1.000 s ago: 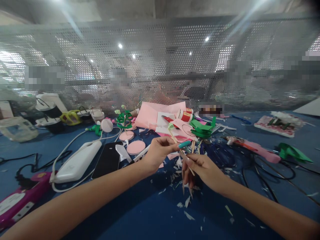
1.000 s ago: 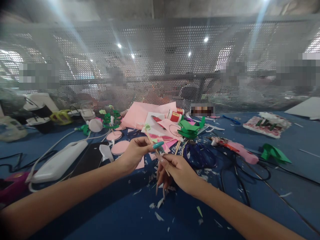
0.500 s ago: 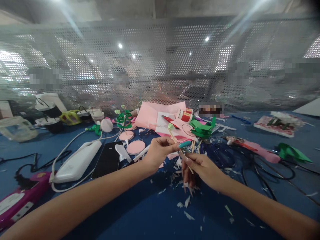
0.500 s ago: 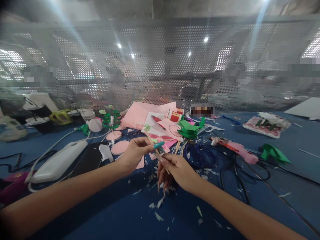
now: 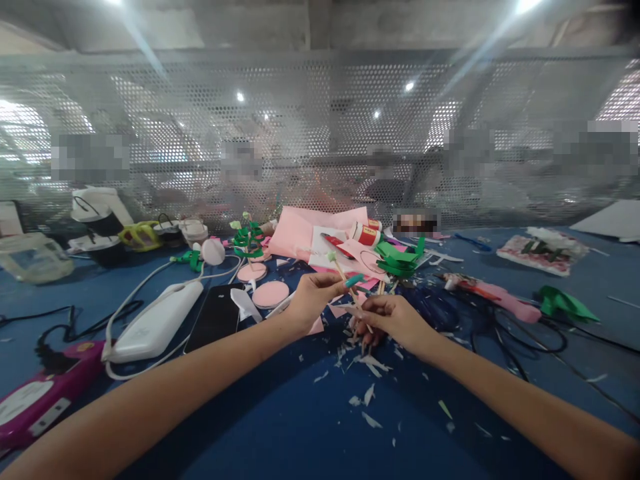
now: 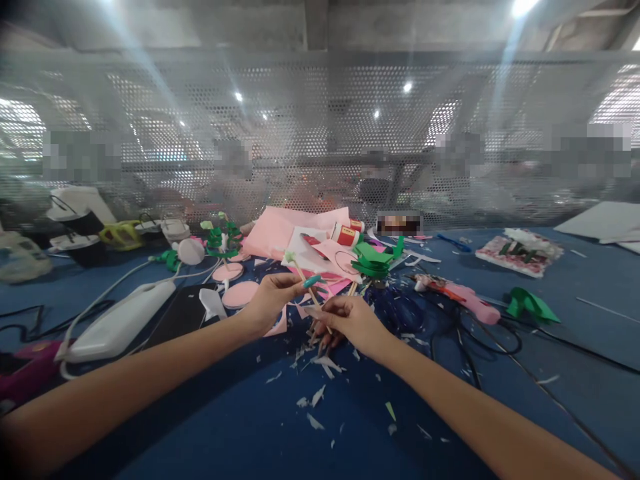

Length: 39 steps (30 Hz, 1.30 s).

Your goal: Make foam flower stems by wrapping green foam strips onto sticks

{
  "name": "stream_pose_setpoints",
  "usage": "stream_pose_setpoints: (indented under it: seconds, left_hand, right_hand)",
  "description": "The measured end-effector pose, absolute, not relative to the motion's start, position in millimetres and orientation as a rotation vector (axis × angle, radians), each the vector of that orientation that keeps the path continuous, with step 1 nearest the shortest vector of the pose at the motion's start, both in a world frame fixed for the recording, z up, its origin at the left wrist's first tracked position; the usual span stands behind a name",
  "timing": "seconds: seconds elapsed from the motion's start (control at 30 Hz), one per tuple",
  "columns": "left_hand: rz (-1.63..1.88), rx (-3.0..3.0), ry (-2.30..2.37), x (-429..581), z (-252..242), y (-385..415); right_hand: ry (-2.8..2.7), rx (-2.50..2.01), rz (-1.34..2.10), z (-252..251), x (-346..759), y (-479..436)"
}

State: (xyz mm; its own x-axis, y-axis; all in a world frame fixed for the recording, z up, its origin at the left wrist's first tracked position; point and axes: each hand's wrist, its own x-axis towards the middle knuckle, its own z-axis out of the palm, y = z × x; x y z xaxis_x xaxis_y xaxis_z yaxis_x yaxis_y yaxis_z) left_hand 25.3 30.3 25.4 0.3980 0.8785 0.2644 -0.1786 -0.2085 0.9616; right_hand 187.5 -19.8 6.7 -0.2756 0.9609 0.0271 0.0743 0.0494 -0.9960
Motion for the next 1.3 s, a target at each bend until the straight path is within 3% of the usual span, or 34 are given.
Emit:
stream_pose_setpoints:
  seconds: [0.13, 0.3, 0.43, 1.03, 1.3]
  left_hand:
    - [1.183, 1.632, 0.675, 21.8, 25.7, 35.5]
    - [1.719, 2.293, 0.680, 2.0, 44.4, 42.3]
    - [1.898, 2.588, 0.609, -8.4, 58.2, 42.8]
    - [2.015, 2.591, 0.625, -6.3, 56.1, 39.5]
    - [1.871, 2.409, 0.699, 0.8, 49.6, 37.2]
  right_hand:
    - [-1.437, -1.090, 1.304, 5.1, 188.2, -19.4]
    - [-1.472, -1.074, 1.281, 2.0, 188.2, -19.5]
    - [-1.504, -1.071, 1.290, 3.9, 184.7, -22.7]
    - [-1.504, -1.044, 1.317, 4.2, 178.9, -26.5]
    - [-1.500, -1.055, 1.296, 3.7, 180.4, -24.9]
